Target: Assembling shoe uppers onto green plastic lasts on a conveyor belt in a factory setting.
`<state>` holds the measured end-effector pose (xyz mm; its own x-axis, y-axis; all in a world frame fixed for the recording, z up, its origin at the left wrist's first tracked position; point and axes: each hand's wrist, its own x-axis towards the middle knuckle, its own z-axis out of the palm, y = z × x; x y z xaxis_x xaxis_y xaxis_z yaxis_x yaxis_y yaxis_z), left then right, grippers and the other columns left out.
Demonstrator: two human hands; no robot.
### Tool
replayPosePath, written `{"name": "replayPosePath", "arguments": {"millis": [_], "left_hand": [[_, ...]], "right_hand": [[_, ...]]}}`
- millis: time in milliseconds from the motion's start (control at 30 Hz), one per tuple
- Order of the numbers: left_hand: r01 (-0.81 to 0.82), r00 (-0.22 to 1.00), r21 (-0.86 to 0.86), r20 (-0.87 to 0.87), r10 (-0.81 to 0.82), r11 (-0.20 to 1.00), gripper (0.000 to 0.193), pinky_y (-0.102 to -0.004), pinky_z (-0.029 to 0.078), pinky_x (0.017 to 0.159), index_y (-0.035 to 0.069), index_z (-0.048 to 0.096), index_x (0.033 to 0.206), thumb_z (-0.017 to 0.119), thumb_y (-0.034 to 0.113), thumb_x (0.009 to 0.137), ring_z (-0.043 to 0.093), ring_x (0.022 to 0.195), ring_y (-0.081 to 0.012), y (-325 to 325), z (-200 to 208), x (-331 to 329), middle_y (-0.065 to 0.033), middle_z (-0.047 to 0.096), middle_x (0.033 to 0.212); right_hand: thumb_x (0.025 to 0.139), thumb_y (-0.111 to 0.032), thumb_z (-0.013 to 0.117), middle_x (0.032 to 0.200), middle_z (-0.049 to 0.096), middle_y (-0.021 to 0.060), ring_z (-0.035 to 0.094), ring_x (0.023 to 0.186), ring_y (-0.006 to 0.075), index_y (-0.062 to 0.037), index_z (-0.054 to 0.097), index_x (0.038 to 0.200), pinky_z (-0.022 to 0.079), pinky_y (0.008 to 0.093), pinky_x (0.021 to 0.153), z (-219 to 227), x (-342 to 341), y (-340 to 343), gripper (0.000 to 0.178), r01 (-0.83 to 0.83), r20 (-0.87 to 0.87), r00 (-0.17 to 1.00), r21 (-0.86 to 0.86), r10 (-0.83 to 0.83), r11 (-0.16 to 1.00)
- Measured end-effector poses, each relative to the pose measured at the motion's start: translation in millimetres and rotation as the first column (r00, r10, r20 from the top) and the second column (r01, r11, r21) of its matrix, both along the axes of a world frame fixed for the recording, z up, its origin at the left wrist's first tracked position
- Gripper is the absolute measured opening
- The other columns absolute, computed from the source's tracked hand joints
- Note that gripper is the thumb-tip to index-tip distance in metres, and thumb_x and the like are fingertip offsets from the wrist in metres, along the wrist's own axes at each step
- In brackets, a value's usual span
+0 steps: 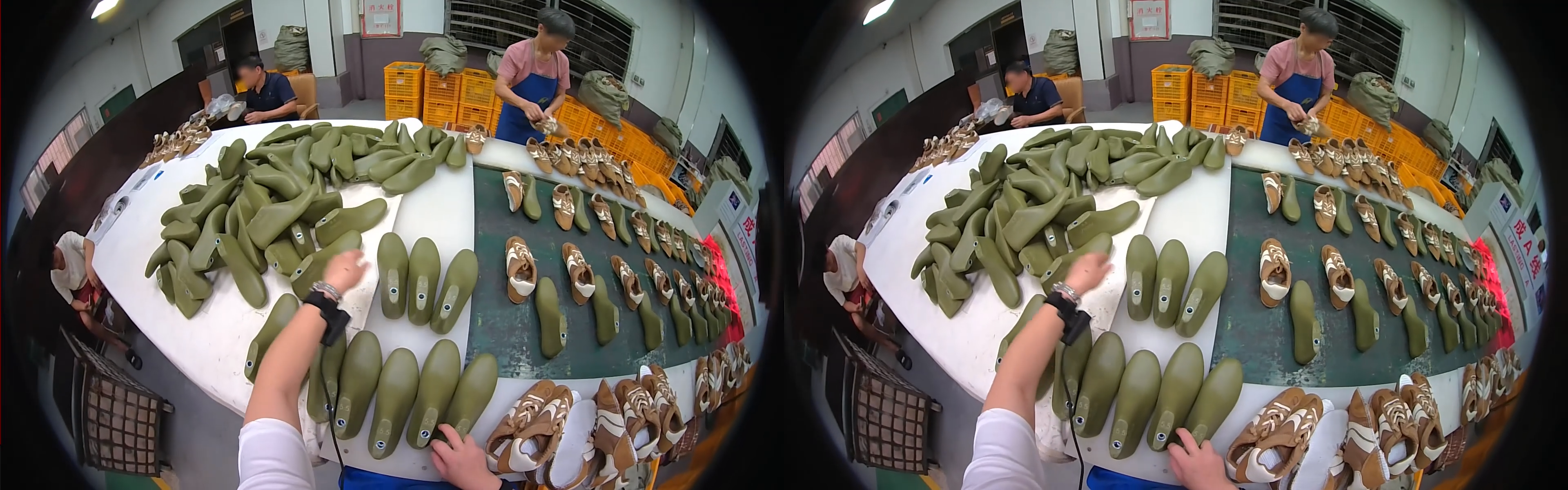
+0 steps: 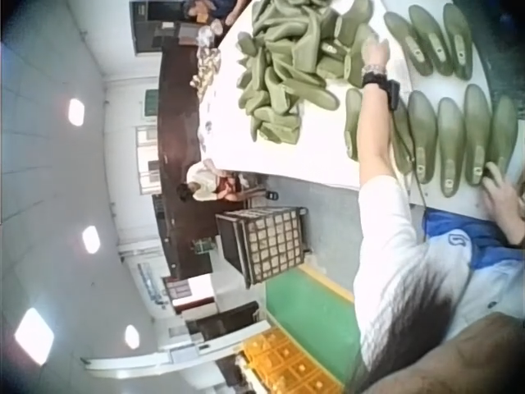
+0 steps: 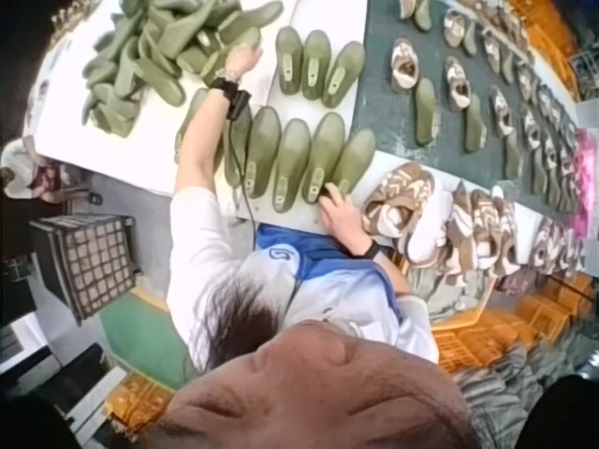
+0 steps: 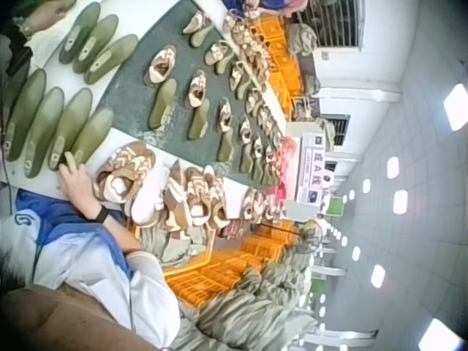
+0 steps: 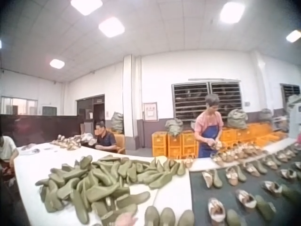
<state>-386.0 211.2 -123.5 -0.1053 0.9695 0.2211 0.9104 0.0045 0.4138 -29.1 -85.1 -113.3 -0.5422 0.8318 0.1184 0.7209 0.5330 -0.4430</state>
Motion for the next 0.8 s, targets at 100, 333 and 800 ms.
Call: {"name": "replayPosePath", "arguments": {"millis": [100, 333, 800], "left_hand": [[-0.440, 0.836, 0.071, -0.332, 0.437, 0.895, 0.020, -0.0481, 0.052, 0.077, 0.004, 0.066, 0.092, 0.060, 0.019, 0.080, 0.065, 0.093, -0.0300, -7.1, -3.3, -66.2, -0.0154, 0.067, 0.100], [-0.227, 0.973, -0.417, -0.143, 0.183, 0.880, 0.050, -0.0386, 0.052, 0.081, -0.003, 0.069, 0.090, 0.072, 0.040, 0.064, 0.065, 0.090, -0.0337, -11.3, 11.8, -55.9, -0.0227, 0.066, 0.095], [-0.311, 0.950, -0.060, -0.007, 0.312, 0.948, 0.034, -0.0450, 0.047, 0.088, -0.001, 0.056, 0.107, 0.060, 0.017, 0.077, 0.057, 0.104, -0.0387, 104.0, -42.4, -110.3, -0.0244, 0.056, 0.114]], "right_hand": [[0.076, -0.013, 0.063, 0.122, 0.052, 0.0095, 0.056, 0.082, 0.0305, -0.0116, 0.059, 0.099, 0.051, 0.0377, 0.062, 0.0, -3.7, 3.2, 0.023, -0.002, 0.003, 1.000, -0.014, 0.002, 1.000], [0.077, -0.013, 0.064, 0.123, 0.052, 0.0099, 0.055, 0.082, 0.0317, -0.0117, 0.059, 0.100, 0.050, 0.0386, 0.063, -7.5, -7.9, 6.8, 0.024, 0.011, 0.018, 1.000, -0.012, -0.011, 1.000], [0.079, -0.016, 0.064, 0.124, 0.052, 0.0094, 0.057, 0.072, 0.0309, -0.0129, 0.059, 0.101, 0.049, 0.0398, 0.057, -2.8, -6.8, 14.4, 0.023, 0.015, 0.065, 0.998, -0.091, -0.010, 0.996]]}}
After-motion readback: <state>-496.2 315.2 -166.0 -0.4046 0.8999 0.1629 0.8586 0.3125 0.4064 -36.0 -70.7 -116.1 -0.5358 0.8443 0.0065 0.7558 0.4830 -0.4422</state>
